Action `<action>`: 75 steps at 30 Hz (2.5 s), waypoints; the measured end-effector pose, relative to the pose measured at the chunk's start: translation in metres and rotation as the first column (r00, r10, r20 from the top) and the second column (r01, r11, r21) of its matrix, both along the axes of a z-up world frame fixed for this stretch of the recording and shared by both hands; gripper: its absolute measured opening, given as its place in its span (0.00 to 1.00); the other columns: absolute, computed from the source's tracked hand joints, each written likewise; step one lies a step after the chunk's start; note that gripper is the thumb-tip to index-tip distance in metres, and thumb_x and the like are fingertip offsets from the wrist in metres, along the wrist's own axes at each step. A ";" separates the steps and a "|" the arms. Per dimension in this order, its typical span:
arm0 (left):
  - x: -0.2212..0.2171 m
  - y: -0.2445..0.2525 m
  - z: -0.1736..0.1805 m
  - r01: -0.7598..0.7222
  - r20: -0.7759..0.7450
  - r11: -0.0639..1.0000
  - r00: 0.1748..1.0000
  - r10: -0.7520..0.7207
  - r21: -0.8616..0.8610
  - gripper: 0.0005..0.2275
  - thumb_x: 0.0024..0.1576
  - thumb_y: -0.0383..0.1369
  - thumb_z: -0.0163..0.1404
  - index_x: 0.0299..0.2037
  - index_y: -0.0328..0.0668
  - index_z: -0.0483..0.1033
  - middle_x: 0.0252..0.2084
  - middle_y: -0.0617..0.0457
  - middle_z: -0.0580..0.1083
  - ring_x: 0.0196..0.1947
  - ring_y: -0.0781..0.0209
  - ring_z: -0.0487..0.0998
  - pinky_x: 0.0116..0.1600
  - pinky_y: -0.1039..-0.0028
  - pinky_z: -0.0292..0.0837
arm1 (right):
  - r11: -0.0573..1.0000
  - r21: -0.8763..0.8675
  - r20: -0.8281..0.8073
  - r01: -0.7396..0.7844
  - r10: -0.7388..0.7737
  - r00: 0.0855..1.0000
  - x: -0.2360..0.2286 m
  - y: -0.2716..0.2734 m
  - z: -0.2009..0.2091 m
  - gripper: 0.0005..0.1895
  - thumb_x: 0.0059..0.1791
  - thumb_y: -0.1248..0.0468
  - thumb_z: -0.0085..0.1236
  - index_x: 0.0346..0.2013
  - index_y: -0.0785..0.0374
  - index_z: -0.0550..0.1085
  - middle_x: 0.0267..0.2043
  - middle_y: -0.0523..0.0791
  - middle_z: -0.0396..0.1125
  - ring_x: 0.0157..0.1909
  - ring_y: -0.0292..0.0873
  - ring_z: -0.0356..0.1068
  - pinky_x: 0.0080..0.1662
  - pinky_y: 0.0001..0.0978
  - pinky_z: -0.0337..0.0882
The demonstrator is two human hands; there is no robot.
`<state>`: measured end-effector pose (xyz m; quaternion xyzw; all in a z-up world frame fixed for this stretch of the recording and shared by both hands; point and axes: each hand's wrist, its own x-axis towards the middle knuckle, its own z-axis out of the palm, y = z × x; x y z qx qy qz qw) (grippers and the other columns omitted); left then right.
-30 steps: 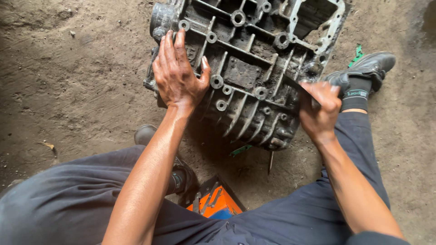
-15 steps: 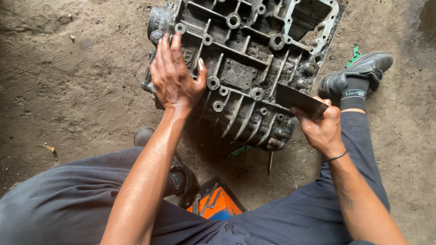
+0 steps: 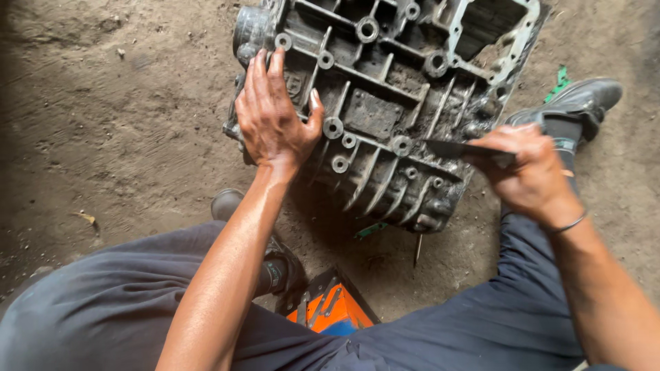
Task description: The person sits on the ground and uses a metal scraper to remove grime and carbon deposits from the surface of a disassembled engine block. They repeatedly scrape different sections of the block's top surface and sides.
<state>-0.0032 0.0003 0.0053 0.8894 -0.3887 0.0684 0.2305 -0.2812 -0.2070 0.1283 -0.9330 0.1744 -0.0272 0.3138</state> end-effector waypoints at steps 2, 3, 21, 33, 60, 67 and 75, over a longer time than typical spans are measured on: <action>0.001 0.000 0.000 0.000 0.002 1.000 1.000 0.000 0.012 0.33 0.61 0.46 0.54 0.74 0.42 0.57 0.70 0.38 0.64 0.70 0.43 0.66 0.68 0.53 0.65 | 0.995 -0.098 -0.047 -0.004 -0.001 0.999 -0.001 -0.008 0.002 0.05 0.48 0.65 0.66 0.38 0.59 0.79 0.34 0.46 0.72 0.37 0.50 0.71 0.44 0.42 0.65; 0.001 -0.001 0.001 0.003 0.003 1.000 1.000 -0.003 0.013 0.33 0.61 0.46 0.54 0.73 0.42 0.57 0.70 0.38 0.64 0.70 0.43 0.66 0.67 0.53 0.65 | 0.997 -0.081 -0.042 -0.015 0.011 0.999 -0.002 -0.005 -0.001 0.06 0.48 0.66 0.65 0.39 0.59 0.79 0.34 0.47 0.72 0.37 0.50 0.71 0.44 0.41 0.65; 0.002 0.000 -0.016 -0.007 0.048 1.000 0.999 0.006 0.015 0.35 0.61 0.46 0.53 0.75 0.45 0.52 0.71 0.39 0.63 0.71 0.44 0.67 0.68 0.54 0.66 | 0.993 -0.050 0.029 -0.108 0.109 0.994 -0.002 0.008 -0.023 0.11 0.48 0.70 0.63 0.44 0.59 0.81 0.37 0.44 0.75 0.44 0.44 0.73 0.48 0.38 0.65; 0.001 0.001 -0.014 0.004 0.016 1.000 1.000 -0.004 -0.013 0.35 0.62 0.45 0.54 0.76 0.47 0.50 0.71 0.38 0.63 0.72 0.44 0.66 0.69 0.53 0.65 | 0.982 -0.176 0.070 -0.074 0.088 0.994 0.005 0.026 -0.025 0.08 0.48 0.68 0.67 0.42 0.62 0.81 0.36 0.46 0.75 0.43 0.46 0.74 0.47 0.37 0.67; 0.000 0.001 -0.013 -0.016 0.051 1.000 0.999 0.016 -0.010 0.37 0.61 0.48 0.53 0.76 0.47 0.48 0.70 0.38 0.63 0.70 0.42 0.67 0.67 0.52 0.65 | 0.964 -0.252 0.128 0.080 -0.049 0.991 0.002 0.049 -0.033 0.09 0.50 0.71 0.62 0.45 0.61 0.82 0.36 0.47 0.74 0.43 0.47 0.74 0.50 0.38 0.67; 0.001 0.000 -0.011 -0.023 0.058 1.000 0.998 0.023 0.000 0.36 0.61 0.47 0.53 0.76 0.46 0.50 0.70 0.37 0.63 0.69 0.41 0.67 0.67 0.52 0.65 | 0.980 -0.025 0.161 0.195 -0.189 0.969 -0.020 0.035 -0.034 0.04 0.53 0.71 0.68 0.41 0.64 0.79 0.40 0.47 0.74 0.41 0.44 0.72 0.50 0.34 0.67; 0.001 0.001 -0.013 -0.011 0.042 1.000 0.999 0.010 0.012 0.36 0.61 0.47 0.53 0.76 0.46 0.49 0.71 0.37 0.63 0.71 0.42 0.66 0.68 0.52 0.65 | 0.962 0.176 0.151 0.210 -0.237 0.960 -0.024 0.029 -0.051 0.06 0.50 0.74 0.67 0.40 0.65 0.79 0.39 0.46 0.73 0.42 0.42 0.70 0.49 0.32 0.67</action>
